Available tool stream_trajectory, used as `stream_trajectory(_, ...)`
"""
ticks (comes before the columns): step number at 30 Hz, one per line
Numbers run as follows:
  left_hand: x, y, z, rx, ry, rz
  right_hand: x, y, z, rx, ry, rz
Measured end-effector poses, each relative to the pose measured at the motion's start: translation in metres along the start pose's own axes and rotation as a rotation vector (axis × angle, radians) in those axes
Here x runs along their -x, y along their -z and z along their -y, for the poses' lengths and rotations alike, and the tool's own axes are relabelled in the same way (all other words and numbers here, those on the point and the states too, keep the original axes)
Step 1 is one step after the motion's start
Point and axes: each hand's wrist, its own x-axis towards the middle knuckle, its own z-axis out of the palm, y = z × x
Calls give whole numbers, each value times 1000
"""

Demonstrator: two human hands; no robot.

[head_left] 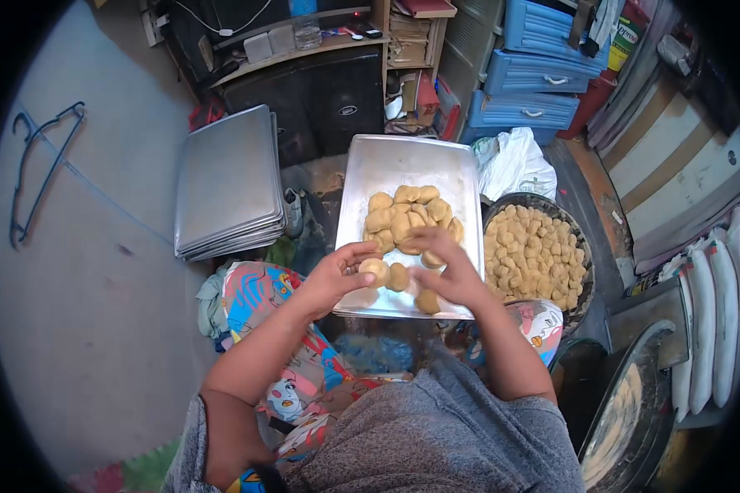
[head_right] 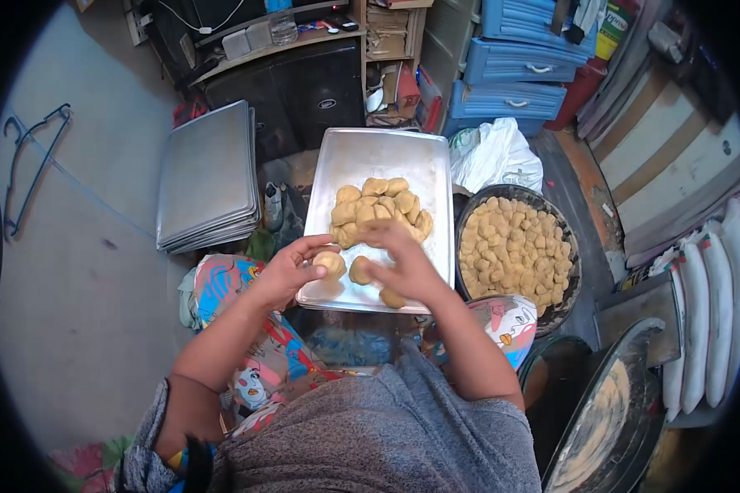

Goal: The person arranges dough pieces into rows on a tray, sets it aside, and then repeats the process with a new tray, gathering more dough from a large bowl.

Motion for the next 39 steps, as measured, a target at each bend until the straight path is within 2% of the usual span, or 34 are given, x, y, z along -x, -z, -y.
stream_trajectory(2,-6,-1,-7,-18,0,14,-6,-14,24,79,178,-15)
stream_trajectory(3,-10,-2,-10,-32,-29,41,-8,-19,26,86,182,-17)
stream_trajectory(6,-21,-4,-11,-32,-88,88,-13,-24,21,155,152,-97)
stream_trajectory(8,-28,-6,-14,0,-86,63,-15,-23,14,16,17,-146)
stream_trajectory(9,-30,-10,-16,2,-90,63,-17,-24,15,35,45,-178)
stream_trajectory(11,-34,-17,-21,229,13,68,-18,-29,6,27,3,-214)
stream_trajectory(12,-39,-18,-19,232,7,68,-20,-32,-1,17,-40,-252)
stream_trajectory(16,-59,-14,-12,19,-33,-17,-32,-36,-30,139,35,-230)
stream_trajectory(18,-68,-4,-2,-502,-269,36,-33,-33,-47,130,0,-37)
stream_trajectory(19,-74,-1,5,-322,-267,104,-37,-31,-56,190,96,12)
stream_trajectory(20,-83,2,6,-318,-279,102,-42,-30,-56,199,103,17)
stream_trajectory(22,-97,4,11,-539,-332,-55,-51,-29,-58,-157,-165,-81)
stream_trajectory(23,-102,0,2,-390,-374,-162,-60,-34,-77,-499,-342,-215)
stream_trajectory(24,-112,7,-7,-385,-373,-160,-72,-30,-76,-494,-346,-215)
stream_trajectory(26,-139,28,-28,-466,-110,23,-102,-17,-77,-432,-317,-305)
stream_trajectory(28,-166,49,-32,-368,-100,35,-129,-3,-95,-373,-347,-319)
stream_trajectory(30,-200,70,-30,-262,-180,-139,-137,7,-120,-318,-377,-336)
stream_trajectory(31,-217,80,-30,-265,-177,-135,-138,14,-133,58,-193,-145)
stream_trajectory(32,-233,90,-32,-221,-232,-222,-141,17,-142,430,-2,47)
stream_trajectory(33,-246,97,-32,-180,-287,-305,-136,8,-138,557,-359,202)
stream_trajectory(34,-257,102,-29,-189,-287,-297,-140,10,-136,554,-360,190)
stream_trajectory(36,-277,109,-15,-307,-390,-510,-140,17,-137,580,-391,469)
stream_trajectory(37,-283,117,-7,-310,-382,-499,-138,20,-157,441,-350,359)
stream_trajectory(38,-287,131,8,-724,-570,-537,-142,22,-157,434,-366,356)
stream_trajectory(39,-286,134,15,-1138,-754,-555,-151,27,-150,324,-410,170)
